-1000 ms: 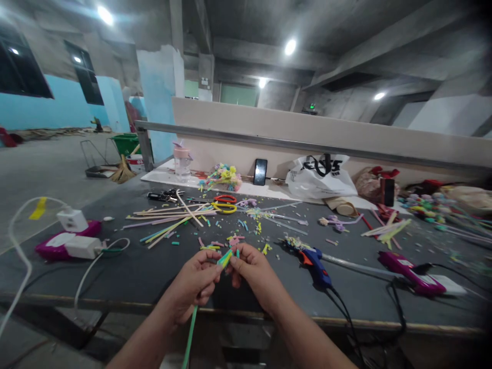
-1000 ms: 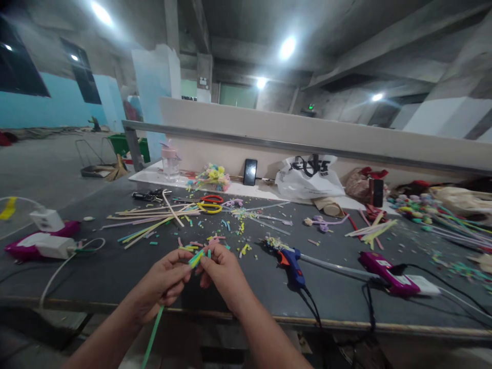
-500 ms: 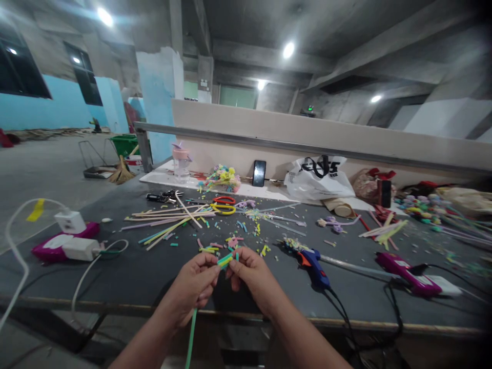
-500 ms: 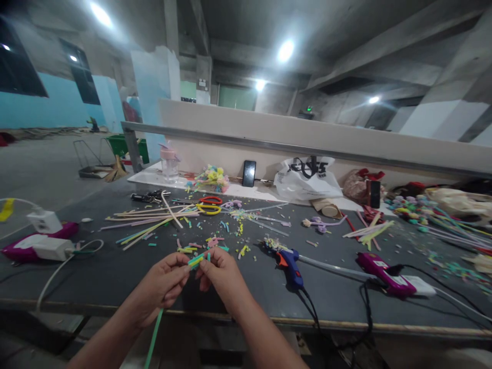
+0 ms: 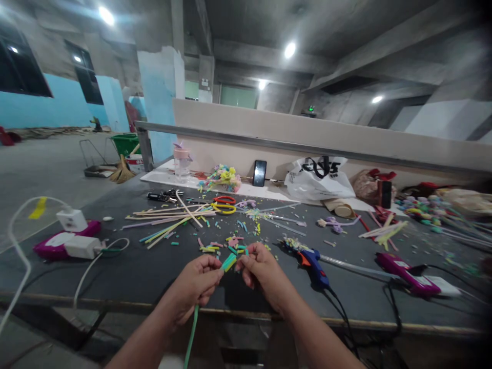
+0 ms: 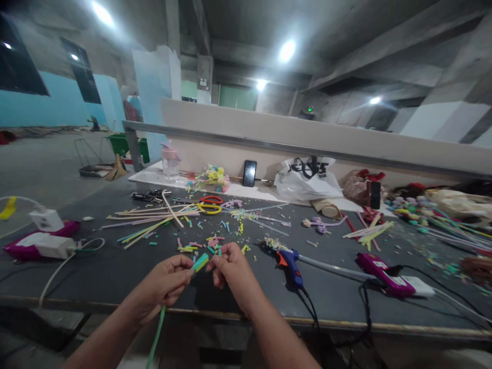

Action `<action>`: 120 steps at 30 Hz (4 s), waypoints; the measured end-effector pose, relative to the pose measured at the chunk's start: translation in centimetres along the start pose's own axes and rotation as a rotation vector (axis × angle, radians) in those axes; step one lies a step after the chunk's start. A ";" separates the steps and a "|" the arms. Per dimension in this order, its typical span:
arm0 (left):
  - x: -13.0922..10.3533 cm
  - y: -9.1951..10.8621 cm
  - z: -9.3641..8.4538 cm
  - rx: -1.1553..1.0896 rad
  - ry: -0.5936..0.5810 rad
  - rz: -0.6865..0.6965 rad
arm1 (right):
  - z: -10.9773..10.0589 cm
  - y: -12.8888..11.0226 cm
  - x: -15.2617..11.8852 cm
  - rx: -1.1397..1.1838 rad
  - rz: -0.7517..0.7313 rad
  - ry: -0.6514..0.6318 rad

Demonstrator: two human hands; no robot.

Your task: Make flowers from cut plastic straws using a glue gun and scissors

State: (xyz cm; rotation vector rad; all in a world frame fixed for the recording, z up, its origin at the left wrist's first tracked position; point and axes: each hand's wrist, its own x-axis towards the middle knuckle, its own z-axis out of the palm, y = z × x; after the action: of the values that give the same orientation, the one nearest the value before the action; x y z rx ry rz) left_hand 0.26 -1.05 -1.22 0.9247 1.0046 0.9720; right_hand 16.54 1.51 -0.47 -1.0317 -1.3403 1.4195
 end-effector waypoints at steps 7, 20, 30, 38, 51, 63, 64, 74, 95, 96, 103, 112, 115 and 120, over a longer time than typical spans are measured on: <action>-0.2 0.1 -0.2 -0.024 0.010 0.021 | -1.9 -1.5 -0.3 -0.232 -0.008 0.078; -0.3 -0.4 -0.2 0.028 -0.026 0.043 | -0.6 -3.9 -1.3 -1.128 -0.421 -0.075; -0.5 0.1 0.2 0.103 -0.010 0.035 | 0.4 -4.4 -1.5 -1.360 -0.465 -0.161; -0.3 -0.3 0.0 0.109 -0.038 0.049 | 0.5 -4.5 -1.2 -1.388 -0.474 -0.154; -0.3 -0.5 0.2 0.152 -0.012 0.051 | 0.5 -4.5 -1.2 -1.299 -0.423 -0.121; -0.3 -0.8 -0.1 0.113 -0.034 0.033 | 0.3 -3.5 -0.8 -1.173 -0.389 -0.036; -0.3 -0.8 -0.1 0.110 -0.034 0.033 | 0.3 -3.5 -0.7 -1.148 -0.390 -0.042; -0.6 -0.2 0.1 0.096 -0.036 0.024 | -0.5 -3.3 -0.4 -0.745 -0.229 -0.099; -0.4 0.3 -1.5 -0.305 -0.182 -0.051 | -1.0 -3.0 -1.2 -0.212 -0.076 -0.015; -0.5 0.4 -1.6 -0.381 -0.208 -0.082 | -0.9 -2.8 -1.2 -0.198 -0.070 0.006; -1.1 -0.1 -0.2 -0.697 -0.373 -0.246 | 1.0 -2.2 -1.9 -0.127 -0.091 -0.055; -1.5 -0.9 0.4 -0.696 -0.445 -0.346 | -0.6 -1.7 -2.6 0.015 -0.111 -0.188; -1.8 -1.0 0.6 -0.637 -0.483 -0.387 | -1.2 -2.5 -2.7 0.036 -0.098 -0.284; -2.0 -1.4 0.8 -0.547 -0.507 -0.429 | -1.7 -3.5 -3.0 -0.108 -0.090 -0.318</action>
State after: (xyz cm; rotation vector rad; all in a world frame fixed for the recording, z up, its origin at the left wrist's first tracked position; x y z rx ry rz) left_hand 0.83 -3.47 -1.89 0.4299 0.4351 0.5554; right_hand 19.12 -0.94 2.89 -0.8244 -1.6874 1.5001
